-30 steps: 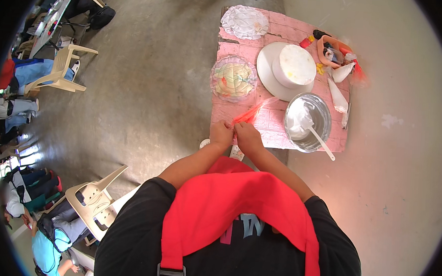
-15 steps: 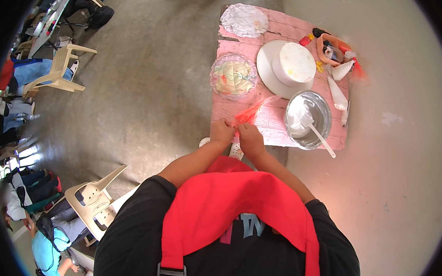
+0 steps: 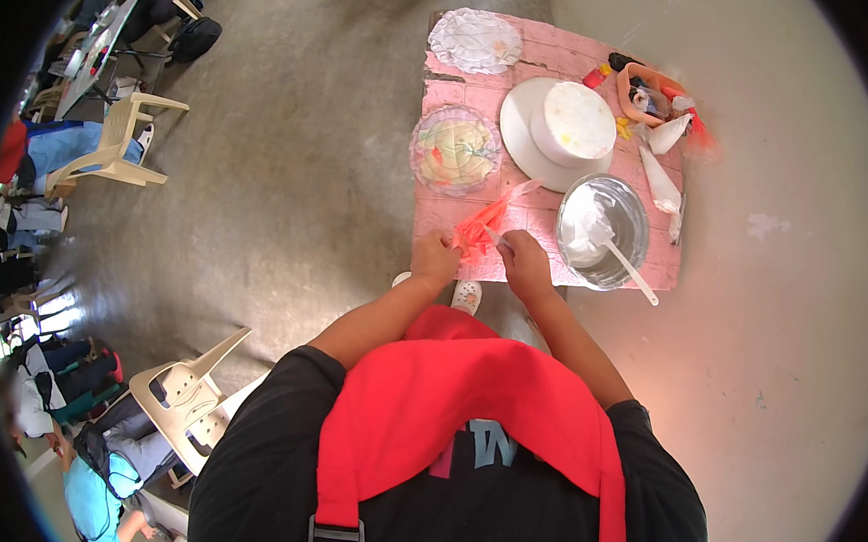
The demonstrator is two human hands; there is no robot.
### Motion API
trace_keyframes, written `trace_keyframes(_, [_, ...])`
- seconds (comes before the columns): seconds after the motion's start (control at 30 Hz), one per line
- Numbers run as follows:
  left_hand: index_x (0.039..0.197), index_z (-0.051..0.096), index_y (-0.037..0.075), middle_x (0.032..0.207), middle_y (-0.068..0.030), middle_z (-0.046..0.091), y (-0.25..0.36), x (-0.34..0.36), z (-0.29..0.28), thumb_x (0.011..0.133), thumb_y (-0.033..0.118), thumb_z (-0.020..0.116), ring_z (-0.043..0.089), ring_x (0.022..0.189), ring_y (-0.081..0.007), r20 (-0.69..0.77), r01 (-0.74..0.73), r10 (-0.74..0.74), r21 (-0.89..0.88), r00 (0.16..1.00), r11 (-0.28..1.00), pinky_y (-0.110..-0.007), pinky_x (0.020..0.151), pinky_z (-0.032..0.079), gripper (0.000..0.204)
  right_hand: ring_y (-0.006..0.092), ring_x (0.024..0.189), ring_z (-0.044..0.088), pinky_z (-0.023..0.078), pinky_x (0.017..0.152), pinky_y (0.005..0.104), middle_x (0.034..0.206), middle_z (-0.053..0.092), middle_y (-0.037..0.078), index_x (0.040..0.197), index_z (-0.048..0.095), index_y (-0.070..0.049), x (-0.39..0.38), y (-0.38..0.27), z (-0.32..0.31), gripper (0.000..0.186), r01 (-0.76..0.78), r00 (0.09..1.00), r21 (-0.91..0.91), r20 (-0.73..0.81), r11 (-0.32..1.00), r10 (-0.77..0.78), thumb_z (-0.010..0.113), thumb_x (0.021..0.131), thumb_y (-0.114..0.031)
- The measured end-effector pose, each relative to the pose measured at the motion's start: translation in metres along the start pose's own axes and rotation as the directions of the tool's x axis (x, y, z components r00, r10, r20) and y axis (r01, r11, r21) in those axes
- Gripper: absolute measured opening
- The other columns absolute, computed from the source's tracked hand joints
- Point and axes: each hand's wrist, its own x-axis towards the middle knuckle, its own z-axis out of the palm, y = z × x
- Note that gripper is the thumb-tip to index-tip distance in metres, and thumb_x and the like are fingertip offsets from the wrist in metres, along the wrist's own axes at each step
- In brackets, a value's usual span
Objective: The person stands at a table and repeatedly folds, twists, and adjusts a pink disposable piping bag. They handle the bag with both hands, occasionally picking up a white piping tip and attempting to insert it into the bag opening. The person continues to manipulate the bag throughout the clip without filling it or applying it to a cake.
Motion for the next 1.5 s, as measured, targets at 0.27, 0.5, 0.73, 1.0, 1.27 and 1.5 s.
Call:
trace_keyframes(0.27, [0.072, 0.059, 0.000, 0.071, -0.0209, 0.062, 0.009, -0.005, -0.006, 0.066, 0.012, 0.072, 0.062, 0.069, -0.0355, 0.001, -0.166, 0.167, 0.086, 0.986, 0.982, -0.041, 0.063, 0.048, 0.019, 0.0318, 0.079, 0.057, 0.046, 0.067, 0.0421, 0.080, 0.055, 0.012, 0.088, 0.055, -0.005, -0.011, 0.003, 0.021, 0.012, 0.098, 0.989, -0.275, 0.136, 0.956, -0.063, 0.062, 0.078, -0.009])
trace_keyframes(0.5, [0.080, 0.056, 0.003, 0.088, -0.0162, 0.053, 0.019, -0.023, -0.027, 0.069, 0.016, 0.072, 0.052, 0.084, -0.0342, -0.081, -0.441, 0.438, -0.014, 0.895, 0.898, -0.041, 0.074, 0.044, 0.024, 0.0347, 0.084, 0.059, 0.047, 0.072, 0.0408, 0.090, 0.061, 0.017, 0.095, 0.058, -0.001, -0.014, 0.004, -0.007, 0.020, -0.128, 0.987, 0.096, 0.105, 0.987, 0.118, 0.062, 0.081, -0.015])
trace_keyframes(0.73, [0.091, 0.062, 0.014, 0.095, -0.0082, 0.051, 0.043, -0.029, -0.044, 0.062, 0.018, 0.075, 0.050, 0.089, -0.0296, 0.131, -0.757, 0.784, 0.394, 0.607, 0.521, -0.041, 0.077, 0.041, 0.032, 0.0353, 0.081, 0.061, 0.047, 0.071, 0.0394, 0.090, 0.062, 0.020, 0.097, 0.059, 0.001, -0.031, 0.005, -0.011, 0.022, -0.219, 0.974, 0.112, 0.083, 0.969, 0.211, 0.064, 0.082, -0.015])
trace_keyframes(1.0, [0.087, 0.064, 0.017, 0.096, -0.0031, 0.052, 0.035, -0.027, -0.034, 0.063, 0.018, 0.073, 0.048, 0.095, -0.0270, 0.205, -0.708, 0.730, 0.509, 0.652, 0.490, -0.042, 0.081, 0.037, 0.026, 0.0365, 0.085, 0.060, 0.048, 0.075, 0.0411, 0.091, 0.062, 0.019, 0.097, 0.059, 0.000, -0.042, -0.002, -0.002, 0.022, -0.217, 0.976, 0.118, 0.049, 0.969, 0.213, 0.063, 0.081, -0.014])
trace_keyframes(1.27, [0.084, 0.062, 0.016, 0.091, -0.0013, 0.055, 0.028, -0.019, -0.027, 0.072, 0.013, 0.060, 0.053, 0.089, -0.0251, 0.354, -0.810, 0.796, 0.522, 0.491, 0.267, -0.041, 0.076, 0.040, 0.013, 0.0386, 0.083, 0.060, 0.048, 0.074, 0.0411, 0.091, 0.062, 0.022, 0.097, 0.060, 0.002, -0.047, -0.003, 0.001, 0.023, -0.299, 0.953, 0.114, -0.021, 0.947, 0.303, 0.062, 0.081, -0.014])
trace_keyframes(1.5, [0.086, 0.057, 0.004, 0.083, -0.0144, 0.057, 0.020, 0.006, -0.023, 0.074, 0.001, 0.057, 0.056, 0.079, -0.0339, 0.157, -0.808, 0.793, 0.074, 0.588, 0.584, -0.041, 0.070, 0.045, 0.012, 0.0384, 0.082, 0.060, 0.047, 0.074, 0.0431, 0.088, 0.060, 0.022, 0.096, 0.060, 0.001, -0.056, -0.009, 0.004, 0.019, -0.316, 0.938, 0.074, -0.128, 0.946, 0.323, 0.061, 0.082, -0.013])
